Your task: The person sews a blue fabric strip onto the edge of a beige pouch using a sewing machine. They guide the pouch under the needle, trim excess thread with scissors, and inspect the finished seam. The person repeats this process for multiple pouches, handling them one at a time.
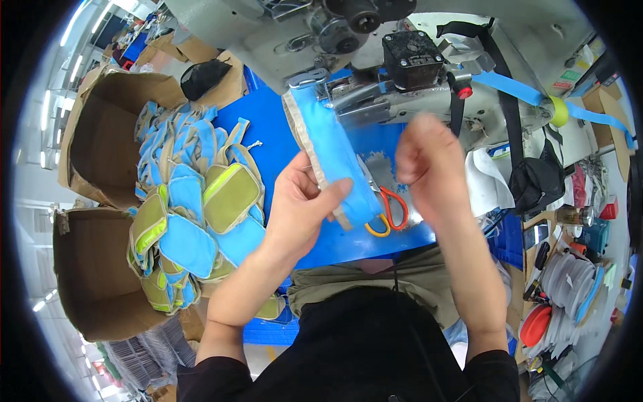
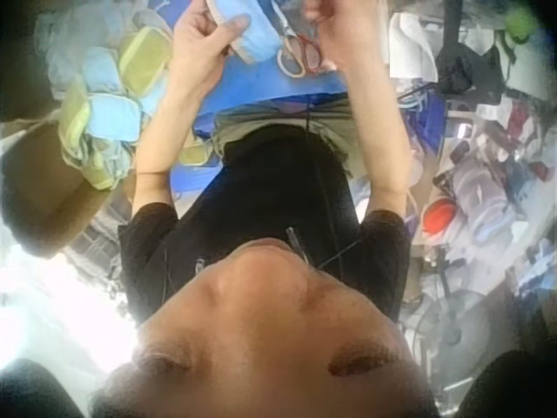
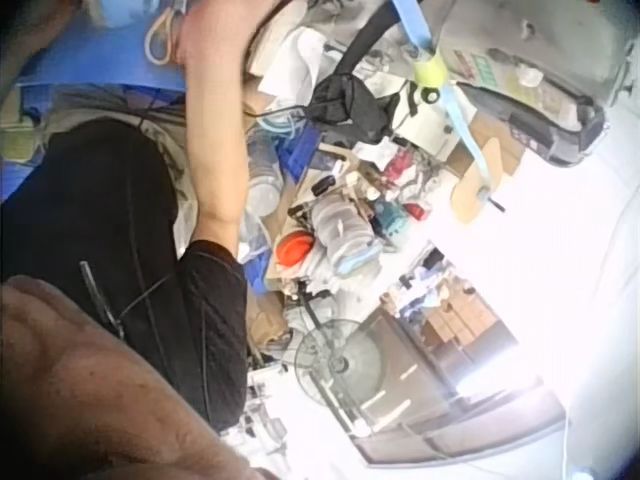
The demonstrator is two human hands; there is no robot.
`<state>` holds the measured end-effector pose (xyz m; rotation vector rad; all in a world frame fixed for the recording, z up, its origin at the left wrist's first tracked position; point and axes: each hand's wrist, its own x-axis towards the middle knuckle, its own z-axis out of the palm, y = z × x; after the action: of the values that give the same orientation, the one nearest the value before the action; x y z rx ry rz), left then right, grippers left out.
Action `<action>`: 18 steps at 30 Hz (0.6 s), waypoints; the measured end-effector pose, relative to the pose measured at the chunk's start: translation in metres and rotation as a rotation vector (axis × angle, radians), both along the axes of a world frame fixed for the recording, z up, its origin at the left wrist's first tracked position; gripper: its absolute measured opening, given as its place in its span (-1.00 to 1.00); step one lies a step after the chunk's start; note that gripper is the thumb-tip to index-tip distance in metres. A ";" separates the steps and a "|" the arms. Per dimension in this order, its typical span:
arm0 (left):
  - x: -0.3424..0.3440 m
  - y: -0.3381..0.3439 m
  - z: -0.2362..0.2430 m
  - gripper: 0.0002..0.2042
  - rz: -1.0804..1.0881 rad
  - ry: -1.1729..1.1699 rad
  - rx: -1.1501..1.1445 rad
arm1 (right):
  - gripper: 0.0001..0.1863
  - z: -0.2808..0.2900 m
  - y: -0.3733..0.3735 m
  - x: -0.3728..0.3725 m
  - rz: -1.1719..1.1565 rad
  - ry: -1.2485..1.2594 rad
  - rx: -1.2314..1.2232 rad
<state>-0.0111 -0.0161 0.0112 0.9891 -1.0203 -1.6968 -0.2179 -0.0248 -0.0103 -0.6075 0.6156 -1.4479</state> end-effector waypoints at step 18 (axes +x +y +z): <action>0.007 0.022 -0.006 -0.75 -0.162 -0.139 -0.024 | -0.80 0.001 0.031 -0.017 0.048 0.652 -0.081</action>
<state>-0.0044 0.0054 0.0048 1.0440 -1.2374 -1.7610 -0.2345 0.0061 -0.0092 -1.1680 1.0407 -1.2227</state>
